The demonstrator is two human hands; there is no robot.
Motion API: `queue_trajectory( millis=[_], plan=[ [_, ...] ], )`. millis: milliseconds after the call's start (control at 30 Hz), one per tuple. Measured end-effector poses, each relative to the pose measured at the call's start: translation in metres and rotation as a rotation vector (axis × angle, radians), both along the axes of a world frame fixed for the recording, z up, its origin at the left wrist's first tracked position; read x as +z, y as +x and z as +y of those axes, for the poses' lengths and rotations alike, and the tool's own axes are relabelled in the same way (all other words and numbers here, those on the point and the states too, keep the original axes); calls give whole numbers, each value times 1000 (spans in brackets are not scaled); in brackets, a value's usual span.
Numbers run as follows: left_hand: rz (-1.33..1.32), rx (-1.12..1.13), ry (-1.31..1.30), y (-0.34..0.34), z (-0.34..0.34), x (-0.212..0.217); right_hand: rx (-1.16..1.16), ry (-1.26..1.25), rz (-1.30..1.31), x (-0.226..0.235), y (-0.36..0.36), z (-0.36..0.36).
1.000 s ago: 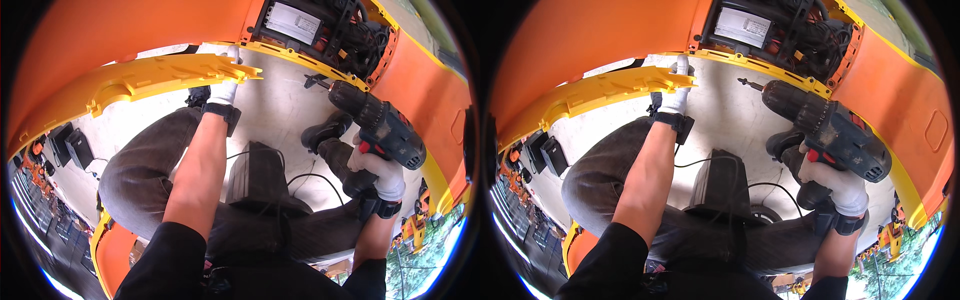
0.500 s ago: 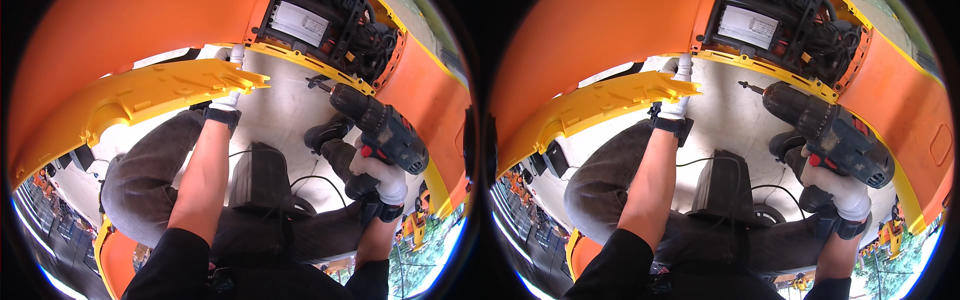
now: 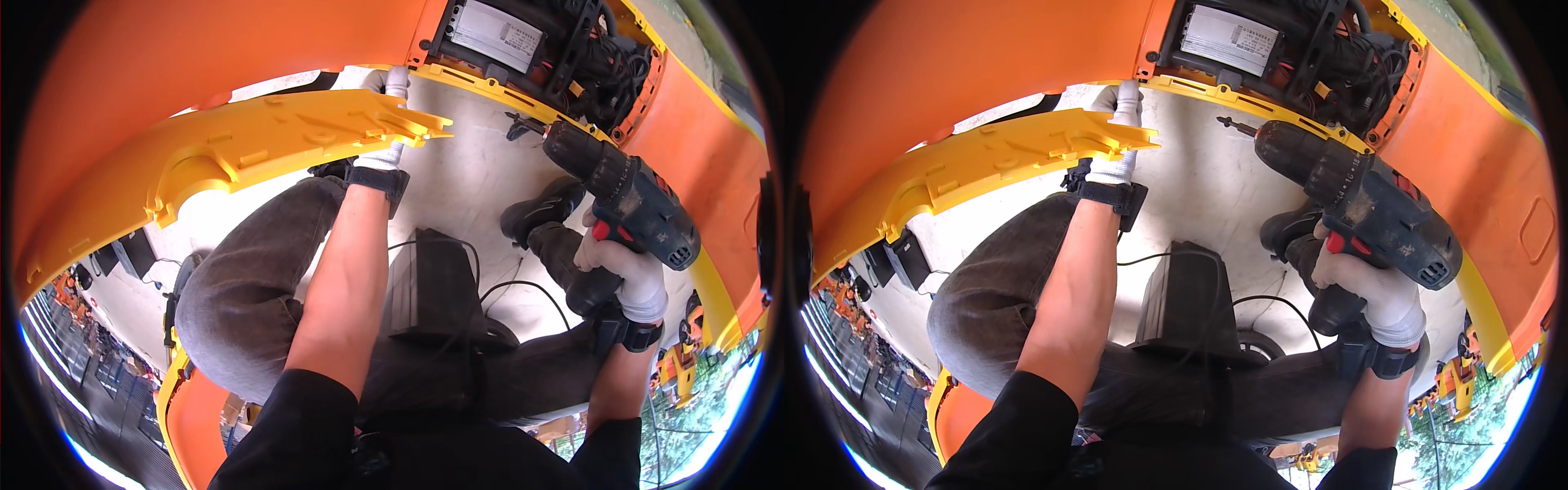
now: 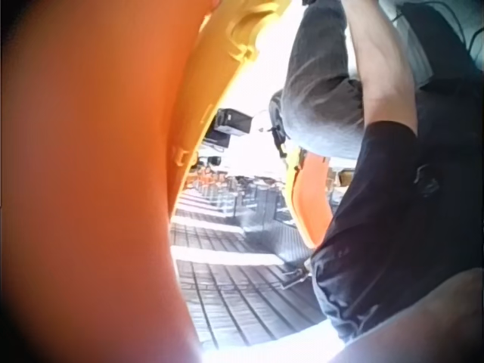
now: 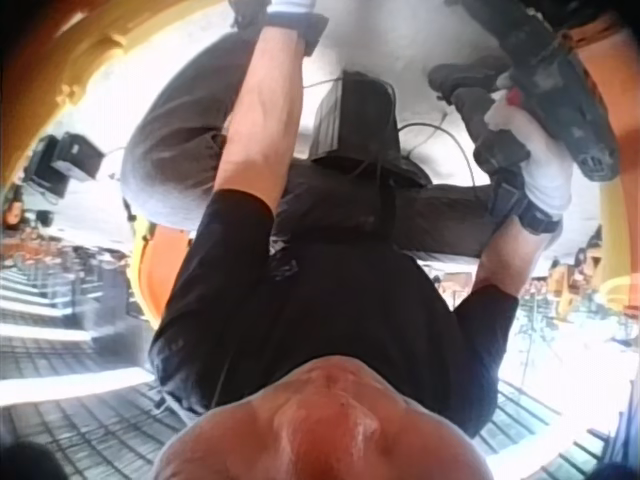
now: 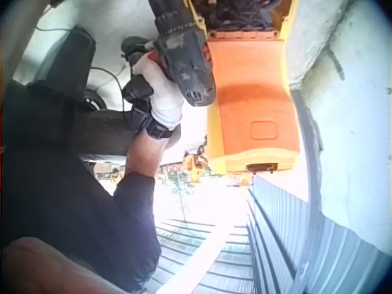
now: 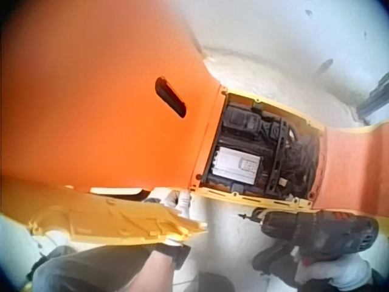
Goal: The person uses a cordless drill to fasten screws into the yellow and orange plastic housing of a piece of machinery. They repeatedly position screws and operate the drill to secure the components together.
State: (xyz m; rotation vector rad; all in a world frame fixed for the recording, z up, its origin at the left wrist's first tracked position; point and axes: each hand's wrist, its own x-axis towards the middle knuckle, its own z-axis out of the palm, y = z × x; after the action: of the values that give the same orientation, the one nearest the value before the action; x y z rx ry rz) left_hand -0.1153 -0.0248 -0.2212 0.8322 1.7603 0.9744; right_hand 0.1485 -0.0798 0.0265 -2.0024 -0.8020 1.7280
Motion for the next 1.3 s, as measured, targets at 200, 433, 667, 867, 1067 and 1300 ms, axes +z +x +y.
queue_trajectory(
  millis=[200, 433, 667, 867, 1067, 1300],
  plan=[
    [-135, 76, 132, 0, -3, -25, -64, -33, -11, 5, 0, 0],
    [-394, 96, 81, 7, -3, -20, -2, -76, -36, -10, 13, -10],
    [-388, 19, 104, 0, 0, -26, 182, -66, -125, -20, 15, -10],
    [-387, 17, 220, 9, 4, -26, 141, 41, -180, -32, -19, 7],
    [-294, -154, 134, -11, 5, -23, 103, 293, -19, -78, -27, 45],
    [-326, 64, -13, 11, 3, 7, 161, 420, -152, -117, -43, 67]
  ],
)
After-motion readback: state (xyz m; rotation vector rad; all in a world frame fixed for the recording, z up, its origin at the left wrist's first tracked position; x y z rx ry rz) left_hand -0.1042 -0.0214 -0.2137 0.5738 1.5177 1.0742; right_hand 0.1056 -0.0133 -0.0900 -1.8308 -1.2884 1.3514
